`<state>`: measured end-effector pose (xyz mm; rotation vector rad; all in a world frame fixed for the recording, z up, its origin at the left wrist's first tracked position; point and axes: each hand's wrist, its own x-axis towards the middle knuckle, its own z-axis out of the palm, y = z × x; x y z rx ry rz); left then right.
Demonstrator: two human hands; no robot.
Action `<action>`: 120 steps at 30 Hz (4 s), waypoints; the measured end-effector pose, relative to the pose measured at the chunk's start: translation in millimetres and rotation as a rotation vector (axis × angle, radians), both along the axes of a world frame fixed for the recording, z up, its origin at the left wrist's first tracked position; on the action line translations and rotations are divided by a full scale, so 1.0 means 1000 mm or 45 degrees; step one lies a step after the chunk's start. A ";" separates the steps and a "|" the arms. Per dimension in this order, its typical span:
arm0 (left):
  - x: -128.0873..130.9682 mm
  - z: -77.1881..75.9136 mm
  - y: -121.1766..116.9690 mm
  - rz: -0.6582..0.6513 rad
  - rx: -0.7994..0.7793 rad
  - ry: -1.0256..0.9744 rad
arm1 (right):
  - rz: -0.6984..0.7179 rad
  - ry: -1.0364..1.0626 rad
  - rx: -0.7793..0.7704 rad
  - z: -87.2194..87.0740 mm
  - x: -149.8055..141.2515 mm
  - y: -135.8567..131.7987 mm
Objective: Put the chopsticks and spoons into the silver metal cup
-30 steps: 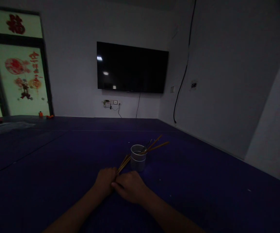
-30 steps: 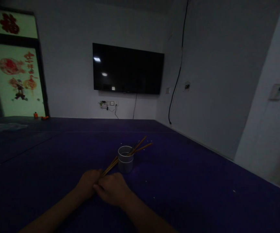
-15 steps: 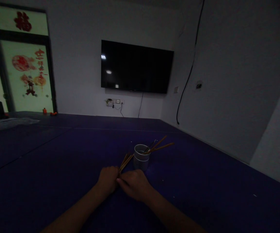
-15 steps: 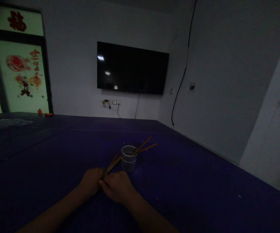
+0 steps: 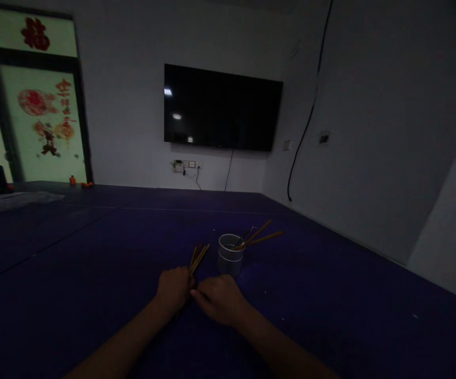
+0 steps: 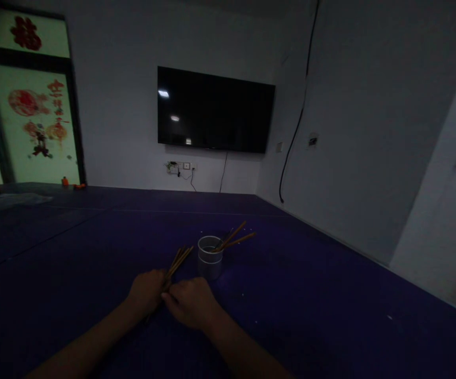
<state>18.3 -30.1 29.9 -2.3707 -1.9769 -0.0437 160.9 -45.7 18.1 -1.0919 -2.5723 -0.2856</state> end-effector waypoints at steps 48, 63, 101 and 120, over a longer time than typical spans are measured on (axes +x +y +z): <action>-0.008 0.003 0.006 0.040 0.011 -0.008 | -0.017 -0.136 -0.107 0.002 0.001 0.000; -0.013 -0.003 0.012 0.058 0.027 -0.020 | -0.031 -0.122 -0.101 0.002 0.001 0.000; -0.008 -0.003 0.008 0.077 0.011 -0.082 | -0.031 -0.132 -0.137 0.002 0.000 0.001; -0.005 -0.003 0.009 0.084 0.023 -0.096 | -0.034 -0.128 -0.143 0.003 0.000 0.000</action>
